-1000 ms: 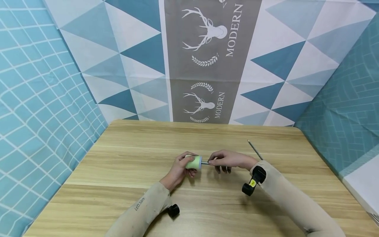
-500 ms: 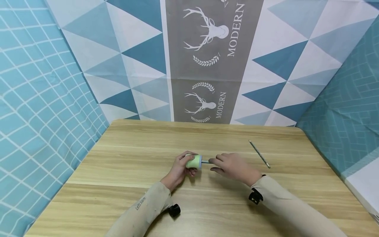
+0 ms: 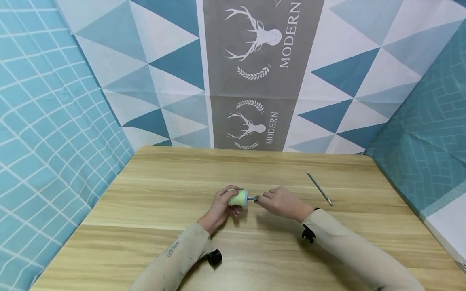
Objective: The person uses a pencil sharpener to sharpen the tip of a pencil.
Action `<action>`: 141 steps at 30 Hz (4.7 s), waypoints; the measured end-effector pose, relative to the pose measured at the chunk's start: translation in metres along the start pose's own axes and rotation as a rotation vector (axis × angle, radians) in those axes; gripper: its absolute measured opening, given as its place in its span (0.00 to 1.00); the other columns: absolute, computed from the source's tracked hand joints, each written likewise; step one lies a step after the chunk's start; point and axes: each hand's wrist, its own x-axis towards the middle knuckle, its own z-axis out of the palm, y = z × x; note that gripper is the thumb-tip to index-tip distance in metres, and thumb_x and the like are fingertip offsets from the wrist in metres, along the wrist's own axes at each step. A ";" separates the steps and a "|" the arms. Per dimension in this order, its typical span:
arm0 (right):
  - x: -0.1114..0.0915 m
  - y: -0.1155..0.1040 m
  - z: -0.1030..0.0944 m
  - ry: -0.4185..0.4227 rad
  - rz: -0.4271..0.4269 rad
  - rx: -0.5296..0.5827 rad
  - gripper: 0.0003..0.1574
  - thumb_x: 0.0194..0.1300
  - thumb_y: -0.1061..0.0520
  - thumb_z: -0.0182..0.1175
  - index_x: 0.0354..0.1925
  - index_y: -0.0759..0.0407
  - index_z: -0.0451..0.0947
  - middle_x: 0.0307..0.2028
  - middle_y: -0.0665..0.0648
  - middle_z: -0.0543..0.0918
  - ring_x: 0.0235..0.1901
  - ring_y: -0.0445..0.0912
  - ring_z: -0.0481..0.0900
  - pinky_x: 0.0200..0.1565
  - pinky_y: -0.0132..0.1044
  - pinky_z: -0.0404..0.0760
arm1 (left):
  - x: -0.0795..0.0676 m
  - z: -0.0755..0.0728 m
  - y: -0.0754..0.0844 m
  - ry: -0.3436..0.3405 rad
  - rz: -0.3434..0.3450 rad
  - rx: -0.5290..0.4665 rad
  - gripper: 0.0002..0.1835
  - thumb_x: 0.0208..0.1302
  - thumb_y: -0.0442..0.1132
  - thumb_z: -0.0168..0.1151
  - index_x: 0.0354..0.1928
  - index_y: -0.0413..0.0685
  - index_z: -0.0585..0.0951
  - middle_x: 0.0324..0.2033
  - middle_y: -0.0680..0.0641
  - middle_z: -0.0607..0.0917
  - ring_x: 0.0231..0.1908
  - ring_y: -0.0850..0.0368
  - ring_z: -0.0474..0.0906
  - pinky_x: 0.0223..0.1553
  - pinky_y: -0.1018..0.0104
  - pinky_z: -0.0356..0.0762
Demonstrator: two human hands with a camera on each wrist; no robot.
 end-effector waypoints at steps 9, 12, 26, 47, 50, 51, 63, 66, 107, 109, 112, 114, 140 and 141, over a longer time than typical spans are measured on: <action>0.009 0.001 -0.008 -0.183 0.482 0.755 0.11 0.67 0.62 0.64 0.29 0.54 0.74 0.20 0.48 0.79 0.17 0.30 0.64 0.18 0.24 0.67 | 0.000 -0.001 0.001 -0.004 -0.015 -0.006 0.08 0.66 0.38 0.55 0.39 0.45 0.83 0.19 0.44 0.81 0.12 0.59 0.77 0.12 0.71 0.75; 0.011 0.003 -0.011 -0.234 0.673 0.943 0.13 0.68 0.61 0.64 0.26 0.55 0.73 0.18 0.45 0.73 0.16 0.33 0.61 0.19 0.27 0.63 | -0.001 0.000 -0.001 -0.006 -0.012 -0.004 0.08 0.65 0.38 0.55 0.38 0.47 0.83 0.19 0.44 0.80 0.13 0.59 0.77 0.12 0.71 0.74; 0.005 0.022 -0.008 -0.449 1.051 1.551 0.18 0.71 0.56 0.59 0.28 0.65 0.67 0.09 0.48 0.61 0.09 0.39 0.53 0.12 0.32 0.55 | -0.001 0.001 -0.002 -0.032 0.015 0.005 0.08 0.65 0.38 0.55 0.38 0.50 0.84 0.20 0.43 0.80 0.13 0.58 0.77 0.12 0.70 0.74; 0.004 0.020 -0.028 -0.457 0.884 1.034 0.22 0.68 0.48 0.63 0.52 0.62 0.79 0.27 0.52 0.81 0.22 0.44 0.78 0.23 0.37 0.79 | -0.002 0.003 0.000 -0.032 0.035 0.012 0.08 0.63 0.36 0.55 0.39 0.47 0.83 0.18 0.43 0.80 0.12 0.58 0.76 0.12 0.70 0.75; 0.002 0.012 -0.030 -0.333 0.732 0.777 0.25 0.64 0.48 0.68 0.54 0.61 0.78 0.30 0.48 0.81 0.25 0.40 0.77 0.27 0.36 0.80 | -0.001 0.003 0.000 -0.023 0.033 0.009 0.09 0.64 0.37 0.55 0.40 0.45 0.83 0.18 0.43 0.80 0.12 0.58 0.76 0.12 0.70 0.75; 0.001 0.009 -0.030 -0.295 0.673 0.686 0.26 0.63 0.49 0.69 0.54 0.60 0.78 0.30 0.47 0.80 0.25 0.39 0.76 0.28 0.35 0.80 | -0.001 0.003 0.000 -0.020 0.034 0.007 0.09 0.64 0.37 0.55 0.40 0.45 0.83 0.18 0.43 0.80 0.12 0.58 0.76 0.12 0.70 0.75; -0.005 -0.010 -0.007 0.080 0.081 -0.151 0.16 0.78 0.54 0.49 0.37 0.58 0.80 0.21 0.51 0.72 0.16 0.40 0.68 0.16 0.29 0.71 | -0.002 0.002 0.002 -0.007 0.036 -0.014 0.08 0.64 0.38 0.55 0.38 0.47 0.83 0.19 0.44 0.80 0.13 0.59 0.77 0.12 0.70 0.75; -0.003 -0.009 -0.004 0.103 0.022 -0.257 0.21 0.81 0.55 0.41 0.35 0.57 0.78 0.19 0.51 0.71 0.15 0.41 0.68 0.15 0.30 0.70 | -0.002 0.000 0.002 -0.012 0.031 -0.012 0.08 0.64 0.39 0.55 0.38 0.47 0.83 0.20 0.44 0.80 0.13 0.59 0.77 0.13 0.70 0.75; 0.015 0.029 -0.020 -0.593 1.137 1.512 0.22 0.74 0.53 0.55 0.44 0.76 0.73 0.11 0.48 0.65 0.10 0.39 0.58 0.14 0.31 0.59 | -0.003 0.002 -0.001 -0.042 0.093 -0.020 0.09 0.63 0.36 0.55 0.38 0.53 0.84 0.19 0.43 0.81 0.12 0.58 0.78 0.12 0.69 0.76; 0.016 0.028 -0.022 -0.610 1.103 1.415 0.24 0.74 0.50 0.55 0.45 0.75 0.74 0.14 0.50 0.70 0.12 0.41 0.63 0.16 0.33 0.64 | -0.003 0.002 -0.001 -0.044 0.088 -0.016 0.09 0.63 0.36 0.55 0.38 0.53 0.84 0.20 0.44 0.81 0.13 0.59 0.78 0.12 0.69 0.76; 0.016 0.027 -0.028 -0.596 1.041 1.257 0.24 0.75 0.47 0.54 0.46 0.70 0.77 0.21 0.53 0.77 0.19 0.44 0.73 0.20 0.36 0.74 | -0.002 0.002 0.000 -0.043 0.077 -0.011 0.09 0.63 0.36 0.55 0.37 0.55 0.84 0.20 0.44 0.81 0.13 0.59 0.78 0.12 0.70 0.76; 0.015 0.025 -0.032 -0.549 0.988 1.152 0.22 0.74 0.47 0.55 0.47 0.65 0.79 0.26 0.54 0.81 0.25 0.46 0.78 0.25 0.38 0.79 | -0.002 0.001 0.000 -0.042 0.074 -0.011 0.09 0.63 0.37 0.55 0.37 0.53 0.84 0.20 0.44 0.81 0.13 0.59 0.78 0.12 0.70 0.76; 0.011 -0.002 -0.017 -0.189 0.301 0.409 0.06 0.69 0.63 0.61 0.34 0.58 0.73 0.25 0.50 0.82 0.20 0.32 0.72 0.23 0.25 0.74 | -0.002 0.002 0.001 0.010 0.051 -0.026 0.08 0.64 0.38 0.56 0.37 0.50 0.84 0.20 0.45 0.81 0.13 0.59 0.77 0.13 0.70 0.75; 0.012 -0.001 -0.019 -0.211 0.338 0.469 0.06 0.68 0.63 0.61 0.34 0.58 0.73 0.24 0.50 0.81 0.20 0.31 0.70 0.22 0.25 0.72 | -0.002 0.002 0.001 0.011 0.051 -0.028 0.08 0.63 0.38 0.56 0.37 0.50 0.84 0.20 0.44 0.81 0.13 0.59 0.77 0.12 0.70 0.74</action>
